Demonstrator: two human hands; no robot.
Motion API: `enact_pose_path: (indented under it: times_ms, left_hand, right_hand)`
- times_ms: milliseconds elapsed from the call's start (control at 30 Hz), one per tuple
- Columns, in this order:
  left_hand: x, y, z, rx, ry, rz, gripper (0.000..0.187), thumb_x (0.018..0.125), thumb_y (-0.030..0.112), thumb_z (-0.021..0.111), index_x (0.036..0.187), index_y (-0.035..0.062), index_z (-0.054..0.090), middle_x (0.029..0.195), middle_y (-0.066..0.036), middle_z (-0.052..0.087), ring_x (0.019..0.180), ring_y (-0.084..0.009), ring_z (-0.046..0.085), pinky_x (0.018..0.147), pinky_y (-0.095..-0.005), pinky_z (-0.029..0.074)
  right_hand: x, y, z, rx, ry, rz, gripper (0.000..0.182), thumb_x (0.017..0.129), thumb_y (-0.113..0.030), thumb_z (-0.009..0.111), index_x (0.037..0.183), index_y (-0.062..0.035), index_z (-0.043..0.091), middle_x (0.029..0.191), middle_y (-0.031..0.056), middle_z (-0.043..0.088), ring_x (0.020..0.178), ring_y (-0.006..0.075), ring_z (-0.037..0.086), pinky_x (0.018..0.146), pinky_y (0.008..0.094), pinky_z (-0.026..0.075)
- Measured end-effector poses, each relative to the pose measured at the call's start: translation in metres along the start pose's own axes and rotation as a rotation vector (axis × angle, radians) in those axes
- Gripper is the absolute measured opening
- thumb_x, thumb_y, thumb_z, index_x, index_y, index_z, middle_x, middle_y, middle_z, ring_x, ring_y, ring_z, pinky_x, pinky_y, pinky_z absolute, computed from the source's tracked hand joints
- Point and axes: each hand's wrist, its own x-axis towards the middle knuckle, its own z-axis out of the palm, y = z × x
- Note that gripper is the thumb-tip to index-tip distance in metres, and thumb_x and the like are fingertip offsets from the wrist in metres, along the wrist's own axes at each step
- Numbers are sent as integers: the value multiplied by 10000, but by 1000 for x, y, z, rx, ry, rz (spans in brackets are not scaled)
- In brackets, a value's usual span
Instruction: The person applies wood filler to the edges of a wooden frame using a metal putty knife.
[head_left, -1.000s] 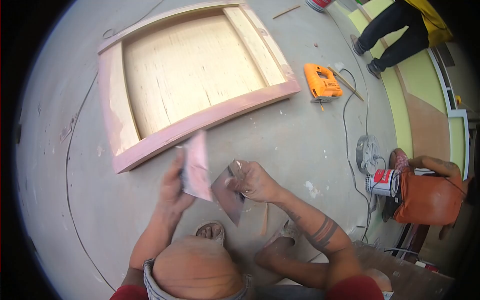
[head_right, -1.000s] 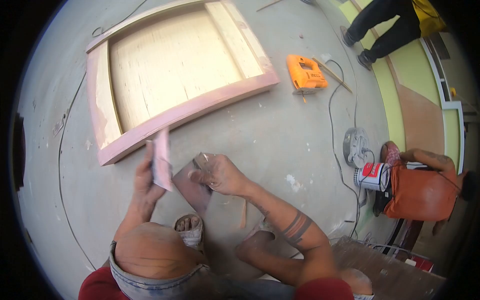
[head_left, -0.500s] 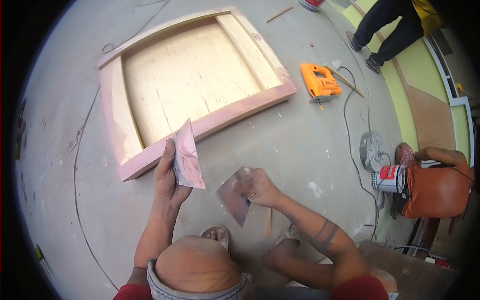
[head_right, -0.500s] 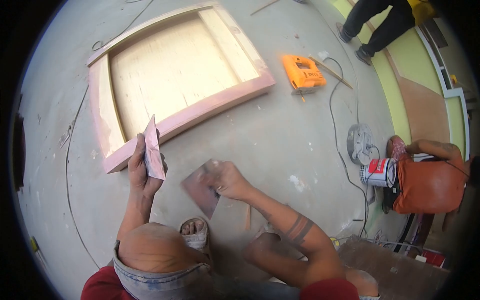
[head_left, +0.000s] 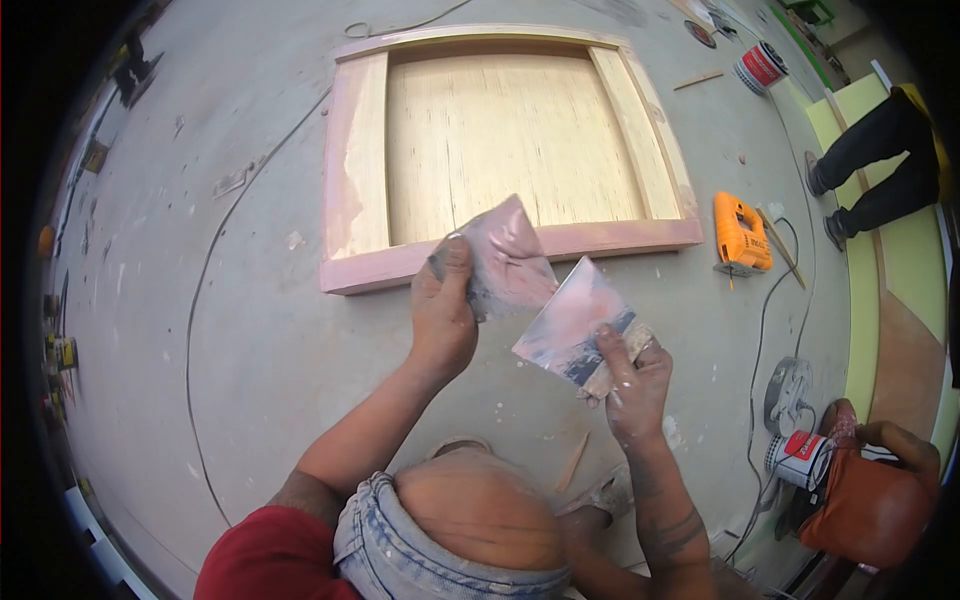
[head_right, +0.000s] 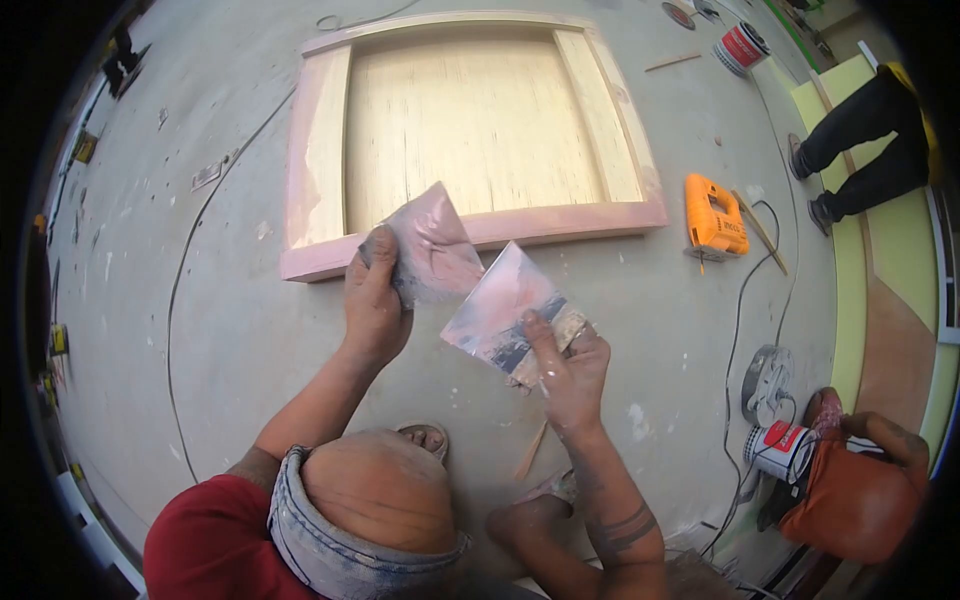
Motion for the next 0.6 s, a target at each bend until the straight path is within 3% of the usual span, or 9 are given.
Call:
enact_pose_path:
  times_ms: [100,167,300,333,400,433,467,567,600]
  left_hand:
    - [-9,5,-2,363,28,-58,465,1055,434,544,1203,-1,617,1006,-34,674,913,-132,634,816,-301,525]
    - [-23,3,7,685,-28,52,477,1072,411,518,1180,-39,636,919,-36,665,833,-113,599,720,-296,512]
    - [-51,-13,12,439,-310,-120,482,1066,413,519,1123,-47,653,850,-42,660,754,-119,570,679,-304,507]
    - [-54,-16,12,379,-365,-144,488,1064,418,519,1108,-47,659,826,-43,656,739,-121,565,670,-305,505]
    - [-49,-12,3,515,-355,-353,494,1063,445,514,1132,-24,654,895,-50,667,836,-123,606,741,-301,518]
    - [-45,-8,-1,582,-347,-456,497,1062,458,512,1144,-12,652,930,-54,673,885,-124,626,776,-300,525]
    - [-36,-28,-10,382,-207,-538,483,1063,449,510,1179,-3,636,1006,-75,692,962,-151,664,847,-319,550]
    - [-28,-16,-3,-459,-253,-723,495,1041,450,545,1226,-4,615,1118,-95,696,1039,-186,683,932,-358,562]
    - [-27,-19,-4,-538,-316,-749,513,1018,456,577,1274,12,592,1182,-104,688,1097,-217,683,993,-383,554]
  right_hand:
    - [-5,-6,13,-57,60,-18,128,970,-86,684,976,41,685,786,22,666,616,58,574,482,244,452]
    - [-5,-4,11,-3,105,3,125,969,-84,686,971,40,684,797,21,667,639,57,573,506,236,453]
    - [4,-6,-1,-34,216,-86,126,972,-89,682,975,37,686,829,14,668,706,59,577,599,240,479]
    - [7,-12,-3,-13,262,-82,145,980,-92,664,957,50,678,955,64,677,809,94,603,677,270,502]
    - [9,0,-20,-90,248,-374,192,1010,-139,599,1038,45,644,1019,101,659,839,143,643,667,276,539]
    - [4,-8,-17,-32,201,-426,211,1014,-175,581,1099,10,637,1117,131,628,912,202,638,751,344,542]
    - [-2,-16,-13,26,151,-476,243,1017,-210,564,1159,-26,630,1216,161,597,985,261,633,835,412,544]
    - [9,-29,-42,-791,-481,-1249,242,986,-288,615,1192,-168,653,1264,167,585,974,310,615,849,494,513]
    - [1,-38,-33,-899,-511,-1293,242,903,-295,696,1143,-269,680,1316,157,571,981,346,591,854,520,480]
